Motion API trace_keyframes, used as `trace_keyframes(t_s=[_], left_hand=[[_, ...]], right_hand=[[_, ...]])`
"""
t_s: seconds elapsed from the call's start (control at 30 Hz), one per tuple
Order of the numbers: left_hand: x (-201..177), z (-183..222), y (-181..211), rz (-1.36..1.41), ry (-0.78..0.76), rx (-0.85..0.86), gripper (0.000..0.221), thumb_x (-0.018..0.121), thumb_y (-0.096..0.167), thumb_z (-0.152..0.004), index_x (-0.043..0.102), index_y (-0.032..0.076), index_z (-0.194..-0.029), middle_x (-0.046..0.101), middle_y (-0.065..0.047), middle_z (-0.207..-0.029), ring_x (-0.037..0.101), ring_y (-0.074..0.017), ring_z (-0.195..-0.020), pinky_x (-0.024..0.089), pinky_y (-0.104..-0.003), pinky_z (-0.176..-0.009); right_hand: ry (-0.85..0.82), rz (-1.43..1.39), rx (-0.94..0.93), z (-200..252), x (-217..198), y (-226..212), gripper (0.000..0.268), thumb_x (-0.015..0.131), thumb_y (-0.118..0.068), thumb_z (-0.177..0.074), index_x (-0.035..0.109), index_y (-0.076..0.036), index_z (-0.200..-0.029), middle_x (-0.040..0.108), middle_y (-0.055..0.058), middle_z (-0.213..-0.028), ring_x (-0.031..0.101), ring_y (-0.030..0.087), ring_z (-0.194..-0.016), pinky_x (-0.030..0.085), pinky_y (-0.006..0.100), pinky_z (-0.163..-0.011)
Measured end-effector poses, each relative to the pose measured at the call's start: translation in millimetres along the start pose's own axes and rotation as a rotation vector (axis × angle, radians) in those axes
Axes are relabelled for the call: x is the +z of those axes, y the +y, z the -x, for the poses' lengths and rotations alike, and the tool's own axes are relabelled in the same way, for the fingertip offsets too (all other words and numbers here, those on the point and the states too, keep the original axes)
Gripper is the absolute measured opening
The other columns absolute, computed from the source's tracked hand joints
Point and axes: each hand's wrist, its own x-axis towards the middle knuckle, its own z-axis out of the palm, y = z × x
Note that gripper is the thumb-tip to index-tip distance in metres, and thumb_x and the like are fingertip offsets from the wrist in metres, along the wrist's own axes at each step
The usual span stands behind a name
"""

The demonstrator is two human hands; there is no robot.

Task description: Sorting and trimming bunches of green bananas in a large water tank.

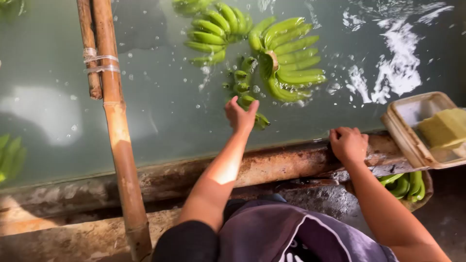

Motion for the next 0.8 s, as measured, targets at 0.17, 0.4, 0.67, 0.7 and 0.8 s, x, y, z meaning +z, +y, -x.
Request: trace_keyframes(t_s=[0.17,0.4,0.67,0.7,0.8], left_hand=[[-13,4,59,-0.328,-0.090,-0.167,0.099,0.086,0.047,-0.072,0.037,0.017,-0.152,0.023,-0.013,-0.161,0.024,-0.0461,-0.146,0.033,-0.066,-0.107],[11,-73,-86,-0.180,0.083,0.075,0.046,0.071,0.035,-0.095,0.060,0.009,-0.132,0.072,-0.014,-0.122,0.069,-0.0353,-0.112,0.054,-0.046,-0.096],[-89,-177,-178,0.009,-0.085,-0.065,0.038,0.072,0.020,-0.089,0.068,0.005,-0.123,0.074,-0.012,-0.116,0.071,-0.0270,-0.106,0.054,-0.037,-0.092],[-95,-191,-175,-0.076,0.065,-0.011,0.032,0.066,0.011,-0.087,0.071,0.008,-0.118,0.077,-0.010,-0.116,0.074,-0.0271,-0.107,0.056,-0.037,-0.094],[-120,-160,-91,-0.311,0.379,0.443,0.027,0.069,0.004,-0.085,0.069,0.009,-0.112,0.073,-0.014,-0.119,0.070,-0.0368,-0.111,0.055,-0.043,-0.095]], right_hand=[[-0.005,-0.015,0.021,-1,0,-3,0.029,0.062,-0.036,-0.102,0.079,-0.013,-0.095,0.076,0.005,-0.101,0.064,0.029,-0.102,0.042,0.047,-0.096],[0.004,-0.012,0.027,1,-5,-5,0.028,0.063,-0.036,-0.103,0.079,-0.014,-0.094,0.076,0.004,-0.102,0.065,0.028,-0.104,0.043,0.045,-0.095],[0.013,0.015,0.003,5,11,9,0.029,0.064,-0.037,-0.105,0.079,-0.014,-0.095,0.076,0.005,-0.101,0.065,0.028,-0.105,0.043,0.044,-0.097],[0.023,0.042,-0.002,1,12,9,0.031,0.064,-0.038,-0.107,0.079,-0.014,-0.095,0.076,0.005,-0.100,0.065,0.028,-0.106,0.043,0.044,-0.097],[0.011,0.003,0.014,2,16,12,0.030,0.063,-0.037,-0.105,0.079,-0.014,-0.095,0.077,0.004,-0.105,0.065,0.028,-0.106,0.042,0.045,-0.097]])
